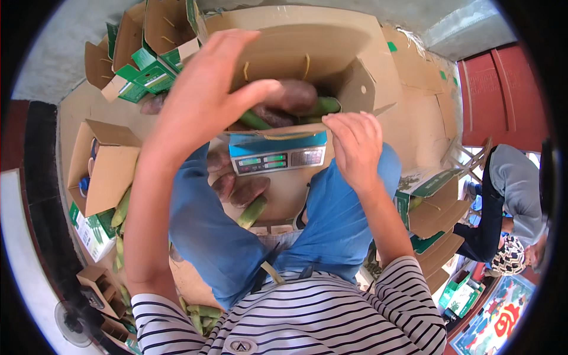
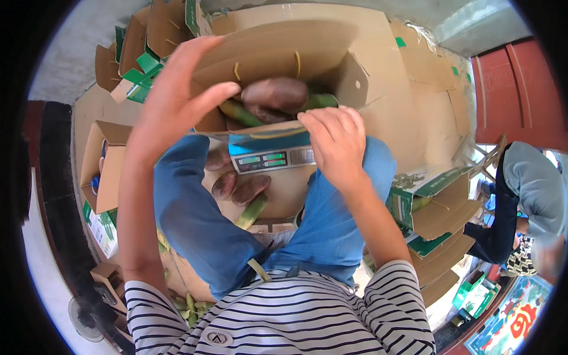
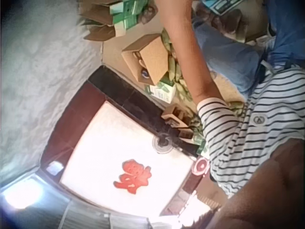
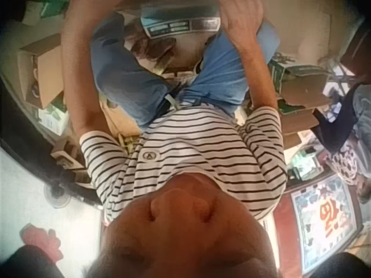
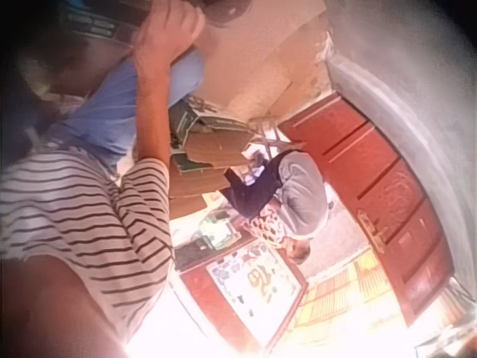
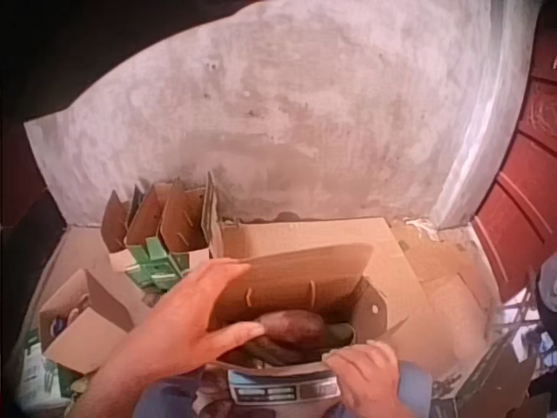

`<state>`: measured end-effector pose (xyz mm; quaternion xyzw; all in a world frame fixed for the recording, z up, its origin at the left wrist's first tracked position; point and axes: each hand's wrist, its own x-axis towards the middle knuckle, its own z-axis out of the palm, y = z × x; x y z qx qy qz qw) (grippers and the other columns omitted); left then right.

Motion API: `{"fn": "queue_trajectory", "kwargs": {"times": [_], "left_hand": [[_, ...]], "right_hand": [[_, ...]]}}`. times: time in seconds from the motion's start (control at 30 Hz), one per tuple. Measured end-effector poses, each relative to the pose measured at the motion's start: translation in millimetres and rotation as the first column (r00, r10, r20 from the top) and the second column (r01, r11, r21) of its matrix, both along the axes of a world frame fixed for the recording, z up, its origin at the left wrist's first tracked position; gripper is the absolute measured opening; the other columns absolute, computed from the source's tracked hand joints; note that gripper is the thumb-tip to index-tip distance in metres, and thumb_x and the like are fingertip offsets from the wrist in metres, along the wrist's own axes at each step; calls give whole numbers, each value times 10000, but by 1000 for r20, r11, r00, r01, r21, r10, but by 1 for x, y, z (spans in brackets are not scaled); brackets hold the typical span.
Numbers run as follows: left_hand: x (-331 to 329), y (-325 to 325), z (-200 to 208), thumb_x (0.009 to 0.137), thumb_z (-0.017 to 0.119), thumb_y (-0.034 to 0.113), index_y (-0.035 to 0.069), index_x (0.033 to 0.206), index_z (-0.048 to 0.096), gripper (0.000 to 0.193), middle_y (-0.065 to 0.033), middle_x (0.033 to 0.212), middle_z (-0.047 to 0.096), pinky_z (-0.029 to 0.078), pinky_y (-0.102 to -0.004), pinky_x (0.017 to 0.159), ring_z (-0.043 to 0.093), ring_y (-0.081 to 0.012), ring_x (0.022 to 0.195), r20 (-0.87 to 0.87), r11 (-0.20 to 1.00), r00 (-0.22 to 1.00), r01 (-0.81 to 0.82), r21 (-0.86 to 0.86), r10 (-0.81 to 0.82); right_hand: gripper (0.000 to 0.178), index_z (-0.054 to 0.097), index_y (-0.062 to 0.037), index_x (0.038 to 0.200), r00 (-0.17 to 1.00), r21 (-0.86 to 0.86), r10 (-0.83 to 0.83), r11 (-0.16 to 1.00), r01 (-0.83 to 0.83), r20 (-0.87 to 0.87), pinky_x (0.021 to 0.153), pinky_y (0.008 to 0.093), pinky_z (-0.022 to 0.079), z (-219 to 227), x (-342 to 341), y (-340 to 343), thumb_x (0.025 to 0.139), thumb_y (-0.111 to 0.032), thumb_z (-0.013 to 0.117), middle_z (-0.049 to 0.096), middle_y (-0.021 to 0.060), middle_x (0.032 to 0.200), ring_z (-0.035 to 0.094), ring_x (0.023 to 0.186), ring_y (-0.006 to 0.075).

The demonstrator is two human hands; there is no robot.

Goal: Weighing and packing produce into cardboard boxes.

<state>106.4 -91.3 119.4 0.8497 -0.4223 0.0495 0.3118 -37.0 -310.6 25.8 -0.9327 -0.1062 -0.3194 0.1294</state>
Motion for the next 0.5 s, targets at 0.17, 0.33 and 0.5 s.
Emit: {"fn": "queue_trajectory", "kwargs": {"times": [0.17, 0.33, 0.5], "left_hand": [[-37, 13, -4, 831, 720, 236, 11, 1209, 563, 467, -147, 1166, 600, 430, -343, 936, 564, -293, 1086, -120, 998, 991, -48, 38, 52], [-55, 14, -46, 794, 737, 242, 23, 1134, 602, 427, -137, 1087, 628, 443, -374, 905, 584, -307, 1020, -53, 997, 998, 21, 71, -17], [-56, 12, -77, 780, 733, 201, 63, 1092, 628, 357, -90, 977, 650, 424, -384, 879, 592, -277, 942, 343, 998, 939, -3, 66, -20]], "right_hand": [[306, 648, -118, 1017, 1000, -2, -15, 1000, 15, -13, 912, 428, 426, -2, 3, -4, 730, -11, 637, 646, 26, 985, 599, 954, 228], [299, 638, -108, 1014, 997, -21, 31, 999, -30, 72, 876, 409, 433, -9, 10, -8, 726, -27, 639, 641, 21, 971, 587, 943, 231], [288, 625, -110, 1056, 995, 3, 82, 997, -82, 64, 867, 406, 446, 4, 12, -14, 774, -63, 652, 649, 28, 993, 588, 957, 247]]}}
